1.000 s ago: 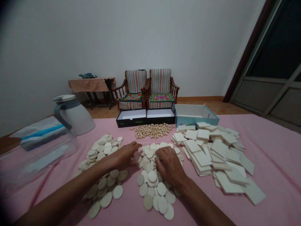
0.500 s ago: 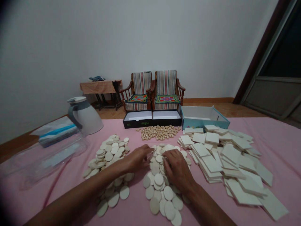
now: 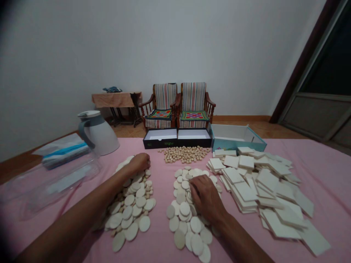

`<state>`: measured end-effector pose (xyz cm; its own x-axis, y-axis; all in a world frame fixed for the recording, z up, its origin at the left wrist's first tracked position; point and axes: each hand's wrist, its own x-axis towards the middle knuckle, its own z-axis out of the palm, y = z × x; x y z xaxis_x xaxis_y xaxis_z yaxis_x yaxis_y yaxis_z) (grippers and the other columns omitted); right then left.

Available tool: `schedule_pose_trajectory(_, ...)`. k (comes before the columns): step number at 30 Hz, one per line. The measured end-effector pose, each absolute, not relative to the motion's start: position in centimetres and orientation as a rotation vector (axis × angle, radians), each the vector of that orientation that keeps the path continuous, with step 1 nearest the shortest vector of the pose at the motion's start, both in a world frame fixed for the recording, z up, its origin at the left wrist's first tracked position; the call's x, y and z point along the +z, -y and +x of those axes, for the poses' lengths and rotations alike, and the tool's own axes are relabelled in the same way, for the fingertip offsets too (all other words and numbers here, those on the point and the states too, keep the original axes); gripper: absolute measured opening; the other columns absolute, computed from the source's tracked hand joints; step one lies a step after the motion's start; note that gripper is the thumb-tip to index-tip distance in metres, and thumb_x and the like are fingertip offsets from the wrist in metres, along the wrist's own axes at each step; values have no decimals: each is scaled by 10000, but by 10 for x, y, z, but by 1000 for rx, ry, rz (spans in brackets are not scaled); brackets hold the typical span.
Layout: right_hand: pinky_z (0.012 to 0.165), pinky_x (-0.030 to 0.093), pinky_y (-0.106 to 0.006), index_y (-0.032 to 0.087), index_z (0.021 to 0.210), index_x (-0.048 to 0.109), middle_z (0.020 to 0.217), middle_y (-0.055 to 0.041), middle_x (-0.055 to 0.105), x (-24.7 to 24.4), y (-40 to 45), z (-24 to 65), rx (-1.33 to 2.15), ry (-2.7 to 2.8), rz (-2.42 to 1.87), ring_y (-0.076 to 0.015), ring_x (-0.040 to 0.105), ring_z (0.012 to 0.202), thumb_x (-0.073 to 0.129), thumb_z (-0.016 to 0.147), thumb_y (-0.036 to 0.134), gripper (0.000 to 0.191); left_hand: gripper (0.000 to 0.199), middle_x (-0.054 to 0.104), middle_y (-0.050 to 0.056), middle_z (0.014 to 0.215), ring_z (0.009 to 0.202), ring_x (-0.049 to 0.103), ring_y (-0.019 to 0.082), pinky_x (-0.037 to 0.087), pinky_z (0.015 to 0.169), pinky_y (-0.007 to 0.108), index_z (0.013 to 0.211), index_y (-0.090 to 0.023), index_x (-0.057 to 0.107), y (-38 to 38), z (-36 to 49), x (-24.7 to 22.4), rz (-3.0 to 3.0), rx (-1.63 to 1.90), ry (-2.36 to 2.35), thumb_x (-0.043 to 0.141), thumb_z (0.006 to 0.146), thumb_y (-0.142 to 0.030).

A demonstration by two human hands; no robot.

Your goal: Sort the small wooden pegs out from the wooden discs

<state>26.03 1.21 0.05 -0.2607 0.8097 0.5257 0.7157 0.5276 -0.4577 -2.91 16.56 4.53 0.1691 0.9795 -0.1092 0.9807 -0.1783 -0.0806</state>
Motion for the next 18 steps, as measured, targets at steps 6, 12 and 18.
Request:
schedule_pose_trajectory(6, 817, 447, -401, 171, 939, 625, 944, -83, 656, -2, -14, 263, 159, 2021, -1251, -231, 553, 916, 486, 905, 164, 143, 181, 620, 178, 1115, 1082, 586, 291, 467, 925, 449, 1023, -92, 650, -139, -12, 62, 2562, 45, -1881, 592, 896, -208)
schedule_pose_trajectory(12, 799, 446, -399, 179, 938, 623, 927, -78, 650, -5, -15, 265, 187, 2014, -1268, -232, 553, 905, 488, 903, 176, 140, 376, 679, 19, 1087, 918, 655, 146, 493, 804, 218, 1176, -256, 622, -97, 25, 57, 2680, 219, -1328, 690, 824, -368)
schedule_pose_trajectory(18, 815, 450, -407, 180, 950, 621, 945, -85, 652, -5, -15, 265, 191, 2008, -1248, -233, 556, 917, 481, 907, 175, 147, 342, 620, 101, 1242, 1119, 586, 217, 453, 964, 320, 1251, -189, 579, -138, -14, 54, 2575, 300, -1565, 538, 935, -313)
